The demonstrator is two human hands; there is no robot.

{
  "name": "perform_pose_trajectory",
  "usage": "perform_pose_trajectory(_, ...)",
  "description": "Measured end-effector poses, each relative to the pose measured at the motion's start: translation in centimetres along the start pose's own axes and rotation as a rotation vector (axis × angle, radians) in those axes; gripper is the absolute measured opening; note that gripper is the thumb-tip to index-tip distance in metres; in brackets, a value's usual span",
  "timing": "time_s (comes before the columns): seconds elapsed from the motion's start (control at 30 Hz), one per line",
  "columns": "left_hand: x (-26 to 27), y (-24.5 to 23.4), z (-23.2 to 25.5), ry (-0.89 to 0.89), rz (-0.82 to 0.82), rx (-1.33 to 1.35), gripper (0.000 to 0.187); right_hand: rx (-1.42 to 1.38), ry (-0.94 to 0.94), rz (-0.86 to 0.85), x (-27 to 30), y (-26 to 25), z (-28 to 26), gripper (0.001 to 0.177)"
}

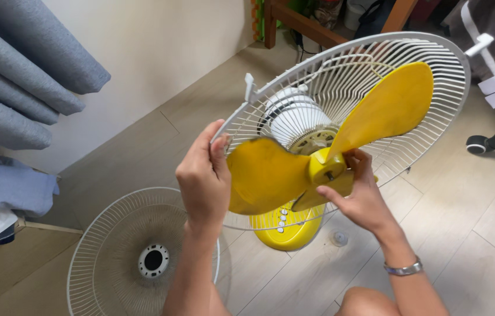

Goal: The person disassembles a yellow electric fan by removing the front grille, unscrewing the blade hub, detaching the fan blades, and removing the rear grille. The components are placed on the floor.

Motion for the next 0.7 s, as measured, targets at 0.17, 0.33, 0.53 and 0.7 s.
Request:
perform_pose_trajectory(0.17,-0.1,0.0,-0.6,-0.018,-0.021,0.033,0.033,-0.279,0.108,-0.087,0.5,-0.2,1.6,0.063)
perform_pose_trajectory(0.33,-0.1,0.1,-0.8,-0.01,-0.017,0.055,0.034,-0.357,0.097,-0.051,0.4,0.1,1.7,0.065)
perform_pose_trajectory(0.53,-0.4,0.0,-0.3,-0.03,0.077,-0.082,0.039,0.005,0.057,0.148,0.2,0.1,0.2,0.061)
perform_pose_trajectory(0.7,2.4,1.9,3.4,0.099,0.154,-0.268,0.05,0.106,0.051,0.137,0.4,-0.3,-0.6,0.061)
Point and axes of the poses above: each hand's wrist, its own x-axis away from the middle knuckle, its own y-axis out of the palm, z = x × y, the point moved 6 cm from there along -x, towards the middle knuckle, and after that the axes turned 2 degrees about -z, right-handed, at the moved point
